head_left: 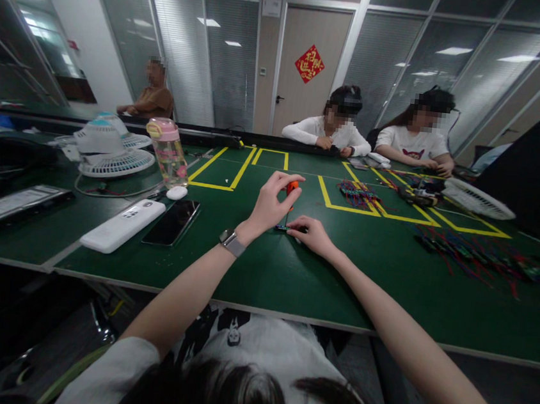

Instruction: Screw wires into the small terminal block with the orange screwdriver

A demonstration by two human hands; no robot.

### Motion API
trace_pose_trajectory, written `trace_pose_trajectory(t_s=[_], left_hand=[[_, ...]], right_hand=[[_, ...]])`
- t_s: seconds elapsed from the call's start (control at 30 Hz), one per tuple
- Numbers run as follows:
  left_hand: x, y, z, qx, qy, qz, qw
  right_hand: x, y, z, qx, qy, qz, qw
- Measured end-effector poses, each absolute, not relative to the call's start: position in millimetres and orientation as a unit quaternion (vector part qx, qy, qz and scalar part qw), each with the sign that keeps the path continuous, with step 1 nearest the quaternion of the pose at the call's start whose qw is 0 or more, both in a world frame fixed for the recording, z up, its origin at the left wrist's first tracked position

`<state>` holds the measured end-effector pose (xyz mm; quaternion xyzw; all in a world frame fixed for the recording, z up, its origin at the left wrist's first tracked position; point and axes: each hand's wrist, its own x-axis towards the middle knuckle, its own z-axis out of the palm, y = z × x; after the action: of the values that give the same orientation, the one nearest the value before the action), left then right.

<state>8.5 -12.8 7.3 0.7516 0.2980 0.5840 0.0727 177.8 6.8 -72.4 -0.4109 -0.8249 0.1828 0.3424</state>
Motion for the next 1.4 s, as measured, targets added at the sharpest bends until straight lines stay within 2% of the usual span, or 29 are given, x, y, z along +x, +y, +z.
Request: trace_pose_trajectory(t_s=[0.2,0.4,0.5,0.77,1.03,1.3,1.4], left_hand=[[7,-8,7,0.752,0.287,0.579,0.129],[6,-9,7,0.721,0.338,0.603,0.052],[5,-9,7,0.716,0.353,0.600,0.047],[2,-1,7,0.703,0.307,0.596,0.238],[1,-6,7,0.705,0.344,0.614,0.088],[3,-1,5,0.712,0.299,0.588,0.242],[2,-2,6,0.724,0.303,0.584,0.205]], right_hand=[[178,6,-72,-0.410,-0.827,0.184,0.338],[178,6,-72,-0.413,-0.826,0.183,0.338],[178,6,-72,-0.413,-0.826,0.184,0.338],[179,6,-72,-0.411,-0.829,0.181,0.332],[178,5,-71,-0.416,-0.827,0.179,0.332],[179,6,-72,-0.414,-0.827,0.181,0.335],[179,6,-73,-0.414,-0.825,0.186,0.337]])
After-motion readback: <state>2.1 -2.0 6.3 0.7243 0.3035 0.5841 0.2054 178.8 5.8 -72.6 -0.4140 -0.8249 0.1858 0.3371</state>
